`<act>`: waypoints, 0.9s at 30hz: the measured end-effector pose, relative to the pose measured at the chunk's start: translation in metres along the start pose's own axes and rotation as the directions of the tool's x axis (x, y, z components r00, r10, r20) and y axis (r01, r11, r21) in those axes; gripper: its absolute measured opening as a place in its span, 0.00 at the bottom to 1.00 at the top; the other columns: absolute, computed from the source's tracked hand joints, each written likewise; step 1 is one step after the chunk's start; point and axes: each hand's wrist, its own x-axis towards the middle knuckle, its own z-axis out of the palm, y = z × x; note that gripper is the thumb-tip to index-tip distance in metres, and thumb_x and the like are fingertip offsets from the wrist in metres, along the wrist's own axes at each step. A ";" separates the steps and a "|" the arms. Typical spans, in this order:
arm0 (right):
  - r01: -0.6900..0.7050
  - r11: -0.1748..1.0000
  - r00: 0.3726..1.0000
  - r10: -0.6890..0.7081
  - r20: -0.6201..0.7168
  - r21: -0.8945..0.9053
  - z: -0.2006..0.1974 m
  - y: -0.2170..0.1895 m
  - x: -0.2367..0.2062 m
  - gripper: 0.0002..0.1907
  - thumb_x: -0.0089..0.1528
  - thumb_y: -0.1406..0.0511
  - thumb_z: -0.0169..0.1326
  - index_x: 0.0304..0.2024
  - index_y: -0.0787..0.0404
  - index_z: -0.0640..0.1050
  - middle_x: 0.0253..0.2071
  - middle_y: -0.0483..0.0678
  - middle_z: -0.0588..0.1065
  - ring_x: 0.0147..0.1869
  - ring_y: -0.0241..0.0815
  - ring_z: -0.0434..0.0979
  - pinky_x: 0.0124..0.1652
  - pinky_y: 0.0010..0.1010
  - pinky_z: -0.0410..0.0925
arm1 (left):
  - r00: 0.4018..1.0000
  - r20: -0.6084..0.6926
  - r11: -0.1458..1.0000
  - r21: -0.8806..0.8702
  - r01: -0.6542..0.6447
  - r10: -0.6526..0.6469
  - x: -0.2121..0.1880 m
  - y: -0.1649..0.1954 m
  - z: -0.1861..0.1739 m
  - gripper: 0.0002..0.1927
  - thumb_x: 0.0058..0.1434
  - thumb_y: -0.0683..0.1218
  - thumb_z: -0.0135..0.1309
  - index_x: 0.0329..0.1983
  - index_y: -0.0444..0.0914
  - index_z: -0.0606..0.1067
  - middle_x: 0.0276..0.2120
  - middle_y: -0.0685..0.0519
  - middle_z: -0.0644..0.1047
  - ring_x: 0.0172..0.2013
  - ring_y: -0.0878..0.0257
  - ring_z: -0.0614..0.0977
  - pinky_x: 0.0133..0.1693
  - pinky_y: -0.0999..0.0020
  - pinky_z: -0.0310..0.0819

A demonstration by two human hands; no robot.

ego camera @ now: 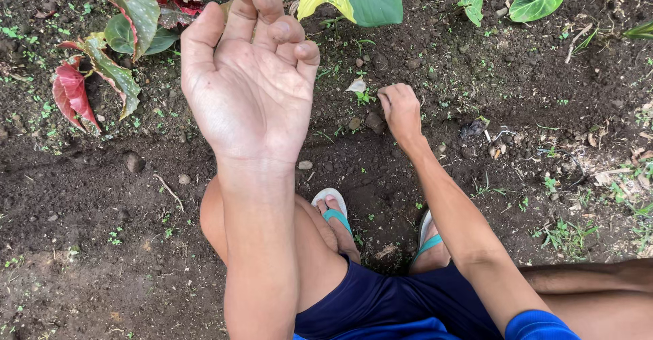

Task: The person kneels in a garden bed and removes small weeds by hand from around several ornamental plants. They pull the weeds from the soil and place them aside, working methodically across the area.

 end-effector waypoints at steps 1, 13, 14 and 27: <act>-0.010 1.000 1.000 0.010 -0.007 0.009 -0.001 0.002 0.000 0.05 0.64 0.71 0.62 0.42 0.64 0.80 0.40 0.54 0.76 0.47 0.55 0.76 0.47 0.44 0.71 | 1.000 -0.010 1.000 -0.006 0.007 -0.007 -0.001 0.001 0.002 0.14 0.78 0.53 0.43 0.50 0.38 0.71 0.43 0.55 0.76 0.38 0.66 0.74 0.43 0.70 0.68; -0.046 0.976 0.998 0.038 0.043 0.213 0.002 0.003 -0.012 0.06 0.64 0.72 0.61 0.44 0.65 0.81 0.40 0.54 0.77 0.39 0.49 0.79 0.38 0.35 0.72 | 0.894 0.341 0.359 0.828 -0.432 0.290 -0.031 0.093 -0.012 0.22 0.81 0.56 0.43 0.52 0.30 0.68 0.40 0.44 0.74 0.37 0.58 0.78 0.37 0.65 0.75; -0.054 0.976 0.998 0.050 0.024 0.210 0.005 0.003 -0.011 0.06 0.64 0.71 0.61 0.45 0.64 0.81 0.40 0.53 0.78 0.40 0.48 0.80 0.39 0.35 0.72 | 0.914 0.284 0.262 0.895 -0.361 0.289 -0.023 0.084 -0.032 0.19 0.80 0.53 0.43 0.53 0.31 0.69 0.41 0.45 0.76 0.36 0.60 0.79 0.38 0.67 0.75; -0.153 0.966 0.988 0.142 0.068 0.208 0.017 -0.026 0.002 0.11 0.58 0.70 0.64 0.43 0.65 0.82 0.40 0.55 0.79 0.40 0.50 0.80 0.41 0.37 0.74 | 0.927 0.363 -0.607 0.717 -0.342 -0.093 0.042 -0.110 -0.253 0.18 0.58 0.36 0.54 0.53 0.39 0.76 0.47 0.49 0.77 0.50 0.48 0.78 0.49 0.55 0.76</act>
